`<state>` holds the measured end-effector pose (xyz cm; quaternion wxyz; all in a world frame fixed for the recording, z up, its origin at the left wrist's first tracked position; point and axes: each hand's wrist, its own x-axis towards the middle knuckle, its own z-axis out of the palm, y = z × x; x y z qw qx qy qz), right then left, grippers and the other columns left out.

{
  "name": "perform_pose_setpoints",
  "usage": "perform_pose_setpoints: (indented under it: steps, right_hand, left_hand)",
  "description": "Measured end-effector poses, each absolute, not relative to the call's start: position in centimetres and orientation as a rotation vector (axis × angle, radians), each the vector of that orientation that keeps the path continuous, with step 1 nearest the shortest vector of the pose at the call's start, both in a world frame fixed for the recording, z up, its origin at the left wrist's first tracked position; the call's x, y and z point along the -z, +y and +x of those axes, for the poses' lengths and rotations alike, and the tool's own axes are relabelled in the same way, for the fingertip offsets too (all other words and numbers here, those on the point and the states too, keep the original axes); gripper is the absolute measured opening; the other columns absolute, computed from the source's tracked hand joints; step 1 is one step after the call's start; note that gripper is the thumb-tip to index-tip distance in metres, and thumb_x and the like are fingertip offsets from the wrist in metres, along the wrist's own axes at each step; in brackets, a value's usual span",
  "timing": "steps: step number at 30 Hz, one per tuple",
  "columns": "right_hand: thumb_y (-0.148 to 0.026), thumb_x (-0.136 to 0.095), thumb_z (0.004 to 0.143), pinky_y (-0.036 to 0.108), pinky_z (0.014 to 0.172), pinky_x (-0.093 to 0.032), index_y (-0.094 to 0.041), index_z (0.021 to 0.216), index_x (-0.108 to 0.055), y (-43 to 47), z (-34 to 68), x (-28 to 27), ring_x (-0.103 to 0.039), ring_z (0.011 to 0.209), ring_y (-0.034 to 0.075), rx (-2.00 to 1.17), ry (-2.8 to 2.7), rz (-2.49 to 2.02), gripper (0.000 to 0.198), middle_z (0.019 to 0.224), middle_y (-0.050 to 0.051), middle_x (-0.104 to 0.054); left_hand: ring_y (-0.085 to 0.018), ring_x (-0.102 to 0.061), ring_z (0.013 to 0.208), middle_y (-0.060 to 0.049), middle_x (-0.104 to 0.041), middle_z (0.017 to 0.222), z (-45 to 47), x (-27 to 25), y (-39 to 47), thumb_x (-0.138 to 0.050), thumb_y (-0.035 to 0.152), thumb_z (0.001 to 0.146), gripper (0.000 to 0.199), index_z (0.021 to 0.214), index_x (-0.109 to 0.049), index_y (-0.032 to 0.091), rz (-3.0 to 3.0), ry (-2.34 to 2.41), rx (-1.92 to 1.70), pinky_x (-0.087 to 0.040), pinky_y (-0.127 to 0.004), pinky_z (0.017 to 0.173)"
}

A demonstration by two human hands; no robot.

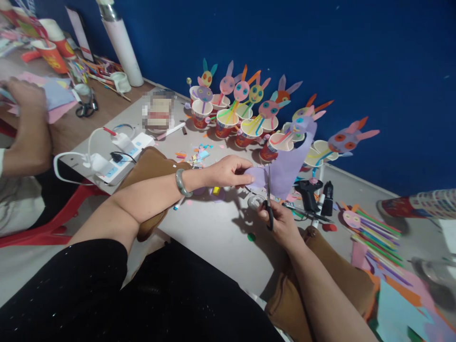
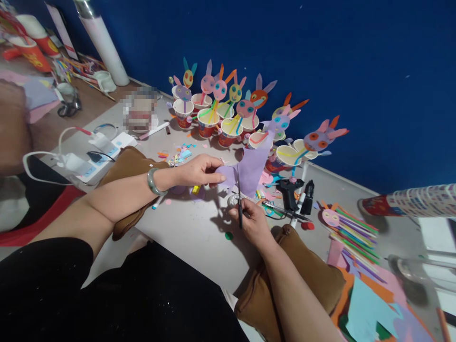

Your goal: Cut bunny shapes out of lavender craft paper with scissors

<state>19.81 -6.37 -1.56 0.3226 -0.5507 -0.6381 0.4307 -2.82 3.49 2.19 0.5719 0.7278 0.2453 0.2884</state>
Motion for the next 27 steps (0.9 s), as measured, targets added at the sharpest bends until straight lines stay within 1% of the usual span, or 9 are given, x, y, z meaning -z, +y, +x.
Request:
perform_pose_setpoints:
  steps: [5,11,18,22,27]
  right_hand:
    - [-0.063,-0.07,0.075,0.027,0.054,-0.034,-0.022,0.061,-0.047,-6.33,19.76,1.49,-0.039,0.055,0.012,-1.118,-1.679,-1.438,0.05,0.057,-0.003,-0.046]
    - [-0.058,-0.07,0.076,0.028,0.054,-0.035,-0.022,0.062,-0.048,-6.34,19.71,1.3,-0.04,0.055,0.012,-1.117,-1.69,-1.441,0.045,0.058,-0.003,-0.047]
    - [-0.056,-0.069,0.076,0.028,0.055,-0.036,-0.021,0.063,-0.051,-6.26,19.84,1.66,-0.042,0.056,0.013,-1.126,-1.703,-1.43,0.041,0.059,-0.003,-0.049]
    - [-0.056,-0.069,0.076,0.027,0.055,-0.036,-0.021,0.063,-0.05,-6.25,19.91,1.79,-0.041,0.055,0.012,-1.134,-1.694,-1.431,0.042,0.058,-0.003,-0.048]
    - [-0.055,-0.07,0.076,0.028,0.056,-0.037,-0.021,0.063,-0.05,-6.31,19.95,1.71,-0.043,0.057,0.013,-1.151,-1.69,-1.436,0.041,0.06,-0.002,-0.049]
  left_hand:
    - [-0.007,-0.054,0.055,0.002,-0.057,0.062,-2.73,-2.38,3.48,-0.062,0.031,0.082,0.02,0.074,-0.057,0.013,1.639,0.572,-0.703,-0.041,-0.02,0.054]
    - [-0.006,-0.054,0.055,0.002,-0.057,0.062,-2.65,-2.28,3.48,-0.061,0.028,0.083,0.017,0.077,-0.058,0.013,1.607,0.56,-0.708,-0.042,-0.018,0.053]
    - [-0.006,-0.051,0.055,0.004,-0.054,0.06,-2.72,-2.39,3.35,-0.062,0.029,0.082,0.022,0.069,-0.052,0.015,1.665,0.542,-0.707,-0.039,-0.018,0.053]
    - [-0.006,-0.052,0.056,0.004,-0.054,0.06,-2.69,-2.56,3.35,-0.063,0.028,0.082,0.02,0.07,-0.053,0.015,1.65,0.541,-0.712,-0.039,-0.019,0.053]
    - [-0.007,-0.053,0.053,0.003,-0.055,0.058,-2.7,-2.43,3.47,-0.061,0.027,0.083,0.019,0.069,-0.053,0.015,1.654,0.545,-0.697,-0.041,-0.019,0.052]
